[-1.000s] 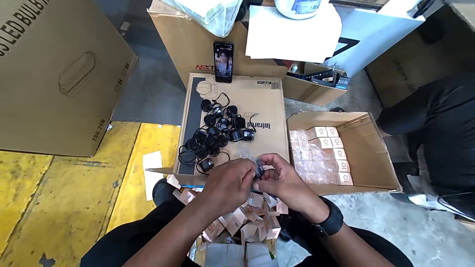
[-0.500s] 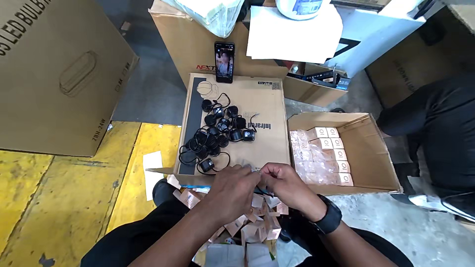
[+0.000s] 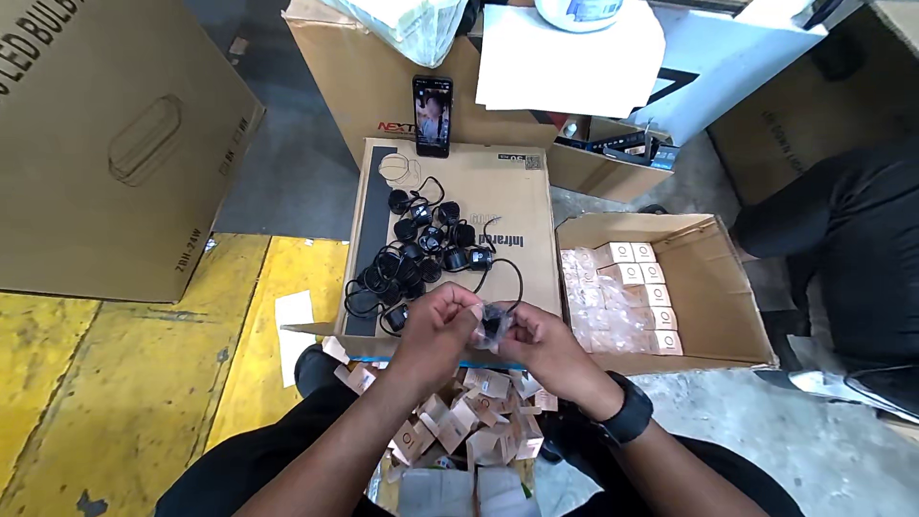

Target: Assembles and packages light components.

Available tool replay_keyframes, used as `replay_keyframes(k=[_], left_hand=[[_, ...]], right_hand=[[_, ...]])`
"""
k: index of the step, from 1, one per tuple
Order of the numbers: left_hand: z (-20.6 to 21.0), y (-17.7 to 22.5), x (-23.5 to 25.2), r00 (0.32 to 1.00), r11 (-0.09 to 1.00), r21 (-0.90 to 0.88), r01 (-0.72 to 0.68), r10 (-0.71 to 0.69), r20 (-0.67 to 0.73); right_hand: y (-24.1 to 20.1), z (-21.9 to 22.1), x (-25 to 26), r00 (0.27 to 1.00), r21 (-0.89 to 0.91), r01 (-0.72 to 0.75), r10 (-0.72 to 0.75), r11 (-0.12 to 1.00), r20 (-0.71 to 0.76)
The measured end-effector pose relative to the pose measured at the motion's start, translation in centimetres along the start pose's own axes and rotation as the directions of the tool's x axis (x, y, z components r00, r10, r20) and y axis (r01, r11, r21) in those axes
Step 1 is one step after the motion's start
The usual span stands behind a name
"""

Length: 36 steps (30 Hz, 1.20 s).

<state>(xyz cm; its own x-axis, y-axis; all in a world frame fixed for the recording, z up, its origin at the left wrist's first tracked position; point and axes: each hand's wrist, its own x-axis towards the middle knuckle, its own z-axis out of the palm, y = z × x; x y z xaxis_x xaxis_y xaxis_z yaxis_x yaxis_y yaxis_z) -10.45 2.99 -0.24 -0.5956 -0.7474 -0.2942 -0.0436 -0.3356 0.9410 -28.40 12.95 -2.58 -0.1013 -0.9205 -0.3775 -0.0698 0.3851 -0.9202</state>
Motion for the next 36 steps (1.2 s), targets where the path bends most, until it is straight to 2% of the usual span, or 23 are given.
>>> replay_keyframes(k=[2,5,10,14,17,18,20,22,23,25,27,30,32,34,36], left_hand=[[-0.1,-0.2,0.3,0.999,0.998,0.026,0.048,-0.048,-0.003],[-0.3,-0.9,1.2,0.987,0.985,0.073,0.156,-0.153,-0.04],[-0.1,-3.1,2.8,0.975,0.967,0.126,0.22,-0.216,-0.044],[0.5,-3.1,2.3,0.952,0.94,0.23,0.251,-0.282,0.116],[1.0,-3.6,1.3,0.922,0.872,0.47,0.139,-0.287,0.259],[1.2,-3.8,0.9,0.906,0.795,0.601,0.078,-0.308,0.291],[1.7,-3.5,-0.1,0.857,0.575,0.813,-0.097,-0.367,0.362],[2.1,-3.2,-1.3,0.789,0.384,0.878,-0.287,-0.425,0.444],[2.1,-3.3,-1.9,0.758,0.329,0.877,-0.35,-0.45,0.472],[2.2,-3.2,-2.6,0.712,0.283,0.884,-0.373,-0.524,0.468],[2.2,-3.0,-2.8,0.701,0.256,0.901,-0.35,-0.566,0.434],[2.0,-2.6,-2.5,0.727,0.247,0.917,-0.315,-0.558,0.4],[1.8,-2.4,-2.3,0.74,0.246,0.92,-0.307,-0.547,0.393],[1.7,-2.3,-2.1,0.751,0.236,0.922,-0.308,-0.534,0.388],[1.7,-2.5,-1.9,0.765,0.203,0.928,-0.311,-0.526,0.371]], right_hand=[[0.9,0.3,0.4,0.998,-0.155,0.015,-0.024,0.988,-0.056],[1.9,0.1,1.1,0.998,-0.4,0.026,-0.044,0.916,-0.036],[3.5,-0.5,3.2,0.987,-0.382,-0.086,0.026,0.92,-0.16],[6.6,-1.8,5.3,0.98,-0.377,-0.09,0.013,0.922,-0.2],[7.7,-3.4,6.0,0.941,-0.338,-0.103,-0.019,0.935,-0.339],[7.8,-4.5,6.2,0.915,-0.34,-0.111,-0.038,0.934,-0.403],[7.9,-7.5,6.3,0.849,-0.329,-0.154,-0.046,0.932,-0.526],[9.4,-11.1,6.2,0.766,-0.325,-0.252,-0.017,0.912,-0.643],[11.0,-13.0,6.0,0.733,-0.329,-0.32,0.012,0.889,-0.68],[14.6,-16.1,5.8,0.725,-0.362,-0.478,0.126,0.8,-0.677],[17.6,-17.8,5.9,0.737,-0.404,-0.601,0.284,0.689,-0.613],[18.5,-18.2,7.1,0.734,-0.432,-0.665,0.423,0.609,-0.532],[18.0,-18.1,7.5,0.694,-0.414,-0.714,0.494,0.564,-0.524],[15.8,-17.7,6.9,0.65,-0.38,-0.747,0.477,0.545,-0.592],[12.1,-17.2,6.1,0.644,-0.396,-0.731,0.37,0.555,-0.67]])
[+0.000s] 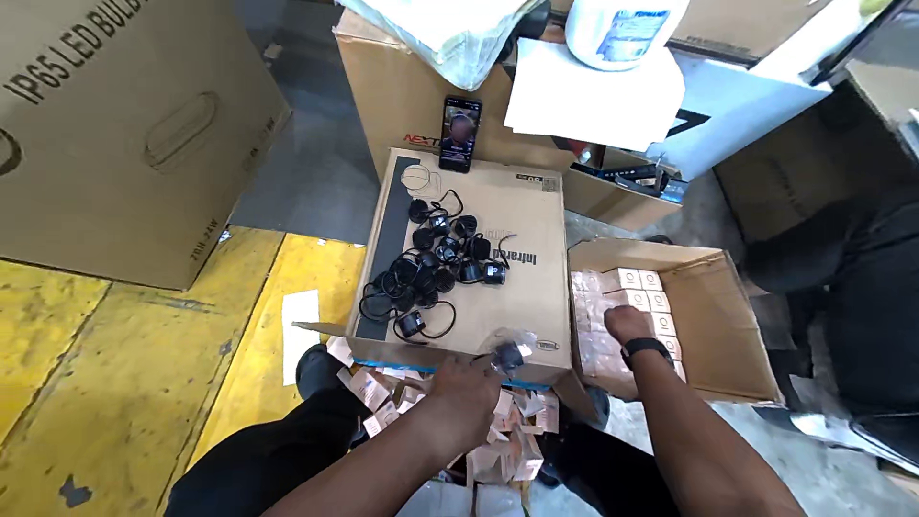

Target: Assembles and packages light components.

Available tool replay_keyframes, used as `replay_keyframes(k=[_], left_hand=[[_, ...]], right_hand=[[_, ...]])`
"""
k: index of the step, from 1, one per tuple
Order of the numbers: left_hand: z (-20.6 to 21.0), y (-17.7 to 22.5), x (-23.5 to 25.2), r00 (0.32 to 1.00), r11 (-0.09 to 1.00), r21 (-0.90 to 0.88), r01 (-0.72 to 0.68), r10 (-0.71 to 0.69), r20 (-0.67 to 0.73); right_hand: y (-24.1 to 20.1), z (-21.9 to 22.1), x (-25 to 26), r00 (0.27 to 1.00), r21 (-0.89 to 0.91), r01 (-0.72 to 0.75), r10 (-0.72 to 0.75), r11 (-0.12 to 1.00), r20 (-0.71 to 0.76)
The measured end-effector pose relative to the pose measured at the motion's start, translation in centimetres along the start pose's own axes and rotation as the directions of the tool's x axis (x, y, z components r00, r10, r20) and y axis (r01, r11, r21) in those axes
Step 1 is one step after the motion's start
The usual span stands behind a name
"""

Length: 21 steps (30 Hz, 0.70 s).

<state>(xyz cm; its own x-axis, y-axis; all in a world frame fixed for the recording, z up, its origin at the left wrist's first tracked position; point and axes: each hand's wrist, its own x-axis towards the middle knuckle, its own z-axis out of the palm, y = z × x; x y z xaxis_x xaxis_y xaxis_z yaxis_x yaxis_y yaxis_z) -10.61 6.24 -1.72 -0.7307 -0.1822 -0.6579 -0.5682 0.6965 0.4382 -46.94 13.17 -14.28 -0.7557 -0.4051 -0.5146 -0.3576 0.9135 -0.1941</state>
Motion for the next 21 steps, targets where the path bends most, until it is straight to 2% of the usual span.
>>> replay_keyframes(k=[3,5,8,9,11,13,14,15,18,20,21], left_hand=[[-0.4,0.2,0.2,0.999,0.999,0.03,0.024,-0.023,-0.029],[-0.1,0.2,0.6,0.996,1.0,0.024,0.002,0.0,-0.093],[1.6,0.2,1.8,0.983,0.998,0.037,-0.052,0.057,-0.173],[2.2,0.2,2.1,0.986,0.997,0.035,-0.071,0.075,-0.147],[3.4,0.4,2.3,0.998,0.997,0.028,-0.067,0.068,-0.009],[3.7,0.4,2.0,0.99,0.999,0.033,0.021,-0.026,0.139],[3.3,0.3,1.7,0.986,0.997,0.031,0.073,-0.077,0.149],[2.5,0.1,1.2,0.989,0.994,0.025,0.108,-0.11,0.102],[-0.4,-0.1,0.5,0.97,0.994,0.003,0.108,-0.105,-0.219],[-1.7,-0.5,0.8,0.883,0.999,0.007,-0.036,0.035,-0.467],[-2.1,-0.6,0.9,0.84,0.994,0.022,-0.111,0.105,-0.532]], right_hand=[[-4.2,-4.4,-2.8,0.978,0.023,0.176,-0.172,0.984,-0.116],[-6.8,-6.2,-5.4,0.933,0.005,0.327,-0.322,0.945,-0.16],[-8.6,-6.5,-10.4,0.84,-0.056,0.534,-0.537,0.844,-0.079],[-8.5,-6.0,-11.8,0.816,-0.063,0.576,-0.578,0.815,-0.017],[-7.4,-4.3,-14.3,0.79,-0.052,0.612,-0.607,0.79,0.084],[-6.3,-1.8,-16.7,0.775,-0.066,0.629,-0.617,0.775,0.134],[-6.1,-0.8,-17.4,0.758,-0.098,0.649,-0.632,0.754,0.161],[-6.2,0.0,-17.9,0.733,-0.139,0.678,-0.65,0.722,0.198],[-6.9,1.6,-19.0,0.64,-0.144,0.766,-0.723,0.626,0.26],[-7.6,1.6,-19.4,0.571,-0.048,0.816,-0.79,0.576,0.226],[-8.0,1.4,-19.6,0.546,0.006,0.829,-0.813,0.559,0.203]])
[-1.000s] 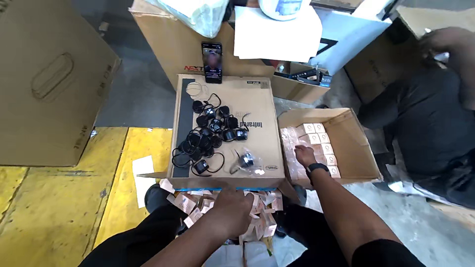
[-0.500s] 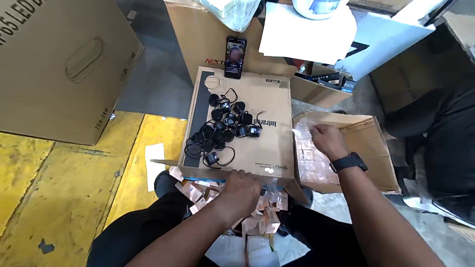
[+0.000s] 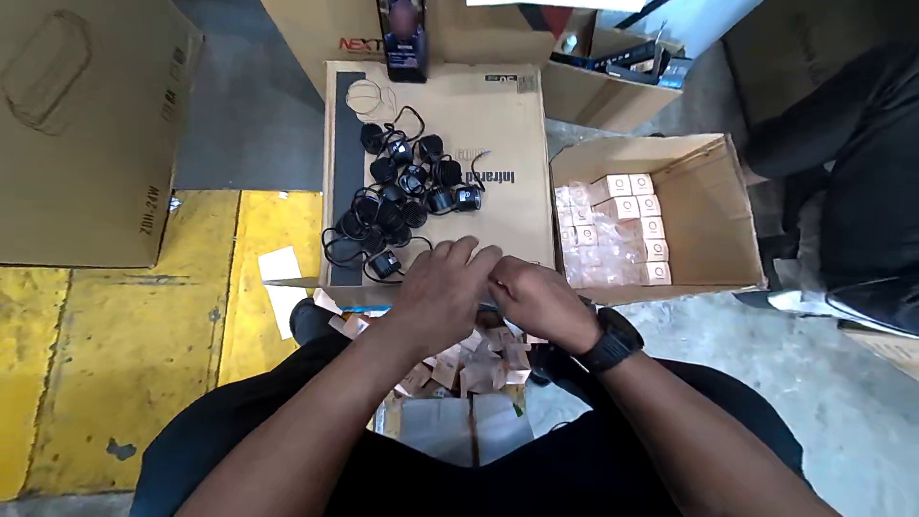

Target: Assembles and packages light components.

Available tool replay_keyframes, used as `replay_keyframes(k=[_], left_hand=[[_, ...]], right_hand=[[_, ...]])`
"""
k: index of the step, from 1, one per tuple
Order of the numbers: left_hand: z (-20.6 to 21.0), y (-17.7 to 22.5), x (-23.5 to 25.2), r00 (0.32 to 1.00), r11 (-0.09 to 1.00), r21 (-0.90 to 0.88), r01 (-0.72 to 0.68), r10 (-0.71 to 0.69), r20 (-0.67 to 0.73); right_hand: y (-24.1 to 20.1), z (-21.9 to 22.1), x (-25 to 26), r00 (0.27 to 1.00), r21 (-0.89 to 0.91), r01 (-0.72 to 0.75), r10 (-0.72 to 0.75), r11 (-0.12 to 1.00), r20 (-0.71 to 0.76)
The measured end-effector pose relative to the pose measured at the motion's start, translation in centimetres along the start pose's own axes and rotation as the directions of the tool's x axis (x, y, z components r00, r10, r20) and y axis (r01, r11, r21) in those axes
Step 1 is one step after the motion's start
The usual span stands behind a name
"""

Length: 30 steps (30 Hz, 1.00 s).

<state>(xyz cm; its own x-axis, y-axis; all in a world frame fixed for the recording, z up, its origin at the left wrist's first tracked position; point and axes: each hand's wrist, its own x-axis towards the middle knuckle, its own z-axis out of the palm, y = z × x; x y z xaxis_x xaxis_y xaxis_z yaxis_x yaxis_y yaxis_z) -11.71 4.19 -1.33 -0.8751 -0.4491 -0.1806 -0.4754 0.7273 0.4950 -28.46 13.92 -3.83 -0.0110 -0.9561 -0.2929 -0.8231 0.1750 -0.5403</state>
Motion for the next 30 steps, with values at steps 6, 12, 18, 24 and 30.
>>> replay_keyframes(k=[6,12,18,24,30], left_hand=[[-0.9,-1.7,-0.6,0.998,0.998,0.046,-0.03,0.032,-0.049],[-2.2,-1.6,-1.3,0.99,0.994,0.033,0.109,-0.105,-0.097],[-4.5,-1.8,-2.8,0.933,0.962,0.181,0.204,-0.135,-0.334],[-5.5,-1.5,-3.5,0.945,0.962,0.132,0.239,-0.199,-0.261],[-4.7,-1.0,-2.9,0.964,0.957,0.12,0.265,-0.264,-0.024]], right_hand=[[-0.8,-0.9,0.5,0.996,0.206,0.066,-0.053,0.976,-0.066],[-1.4,-0.7,0.4,0.981,0.502,0.136,-0.046,0.854,-0.189],[0.7,5.2,1.2,0.993,0.573,-0.11,0.111,0.812,0.033],[4.9,18.0,3.2,0.772,-0.211,-0.067,0.185,0.975,0.608],[5.6,20.5,6.5,0.749,-0.225,-0.257,0.341,0.94,0.569]])
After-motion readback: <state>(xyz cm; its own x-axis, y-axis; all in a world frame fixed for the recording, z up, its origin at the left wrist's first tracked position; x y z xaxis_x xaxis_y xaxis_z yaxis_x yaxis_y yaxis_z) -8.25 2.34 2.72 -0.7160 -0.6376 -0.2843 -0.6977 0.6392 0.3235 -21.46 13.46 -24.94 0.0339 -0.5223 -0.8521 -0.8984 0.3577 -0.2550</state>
